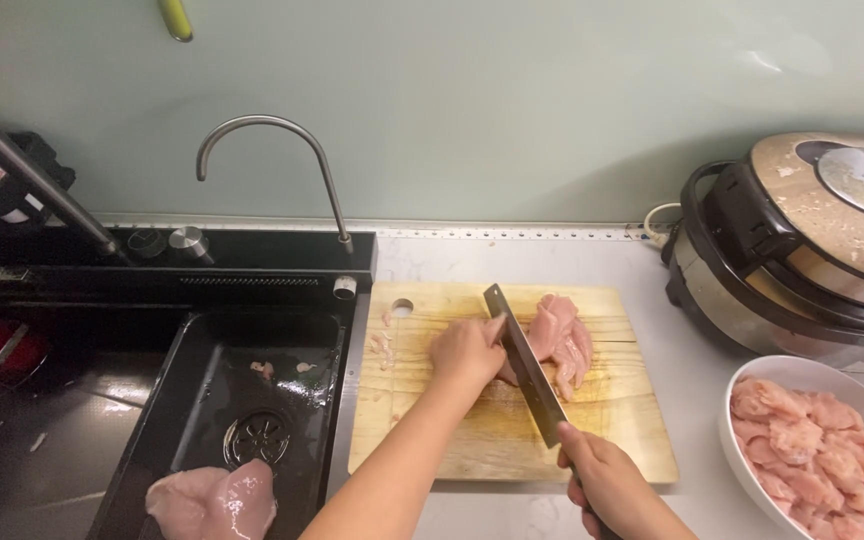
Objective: Cutting raw chicken breast into smaller pieces on a wooden cutting board using a large knife.
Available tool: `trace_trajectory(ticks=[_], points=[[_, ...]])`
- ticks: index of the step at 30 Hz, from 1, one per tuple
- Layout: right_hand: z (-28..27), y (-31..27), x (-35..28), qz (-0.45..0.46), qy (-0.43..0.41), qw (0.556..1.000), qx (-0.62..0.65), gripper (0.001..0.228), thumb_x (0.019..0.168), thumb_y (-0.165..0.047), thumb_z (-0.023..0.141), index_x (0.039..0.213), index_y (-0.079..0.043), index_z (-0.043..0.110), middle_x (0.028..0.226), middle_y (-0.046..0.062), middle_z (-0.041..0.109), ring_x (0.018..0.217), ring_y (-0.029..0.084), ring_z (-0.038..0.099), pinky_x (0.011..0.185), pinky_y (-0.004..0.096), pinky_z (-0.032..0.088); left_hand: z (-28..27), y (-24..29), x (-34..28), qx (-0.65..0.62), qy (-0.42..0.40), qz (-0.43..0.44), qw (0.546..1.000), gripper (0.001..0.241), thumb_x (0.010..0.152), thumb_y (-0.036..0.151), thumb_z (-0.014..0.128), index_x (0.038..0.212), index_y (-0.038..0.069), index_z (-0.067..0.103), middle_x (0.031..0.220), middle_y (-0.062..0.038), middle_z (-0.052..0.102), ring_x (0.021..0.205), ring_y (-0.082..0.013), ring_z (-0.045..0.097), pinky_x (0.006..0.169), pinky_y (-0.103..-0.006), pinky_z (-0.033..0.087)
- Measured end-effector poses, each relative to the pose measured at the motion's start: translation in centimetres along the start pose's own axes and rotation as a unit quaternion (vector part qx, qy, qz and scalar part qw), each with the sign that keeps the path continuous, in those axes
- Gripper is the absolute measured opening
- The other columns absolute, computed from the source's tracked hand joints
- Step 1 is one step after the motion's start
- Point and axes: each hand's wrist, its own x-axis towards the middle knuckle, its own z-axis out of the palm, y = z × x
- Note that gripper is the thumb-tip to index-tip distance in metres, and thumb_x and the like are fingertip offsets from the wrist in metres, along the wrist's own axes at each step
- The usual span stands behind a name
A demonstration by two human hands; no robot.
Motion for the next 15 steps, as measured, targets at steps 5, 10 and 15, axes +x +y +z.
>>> trace_trajectory(ticks=[5,10,15], points=[[1.2,-3.5,0.2,-0.019,0.007,0.998,-0.063,0.054,0.1,-0.053,0.043,0.096,-0.002,0.062,0.054,0.008,0.051,0.034,0.022,0.049,0.035,0.037,0.038,3.9,-1.4,-1.0,-0.127,0.079,0.062,0.987,0.017,0.083,0.02,0.077,0.089,0.006,0.069,0.096,-0.01,0.066,0.087,-0.0262,0.065,0.081,-0.0431,0.056],[1.4,-4.7,1.6,-0.033,0.017,0.997,-0.07,0.057,0.101,-0.054,0.042,0.097,-0.001,0.062,0.055,0.008,0.05,0.033,0.021,0.049,0.035,0.036,0.038,1.5,-1.1,-3.6,-0.266,0.172,0.245,0.916,0.011,0.077,0.003,0.072,0.088,0.005,0.07,0.091,-0.01,0.065,0.082,-0.0235,0.065,0.072,-0.0357,0.057],[-1.4,-1.7,2.3,-0.034,0.042,0.997,-0.059,0.058,0.1,-0.054,0.046,0.096,0.0,0.068,0.053,0.006,0.045,0.032,0.02,0.042,0.034,0.036,0.035,-4.1,-1.6,-3.4,-0.532,0.066,-0.021,0.844,0.013,0.091,0.002,0.061,0.1,0.008,0.068,0.082,-0.01,0.073,0.072,-0.0168,0.068,0.061,-0.0217,0.056]])
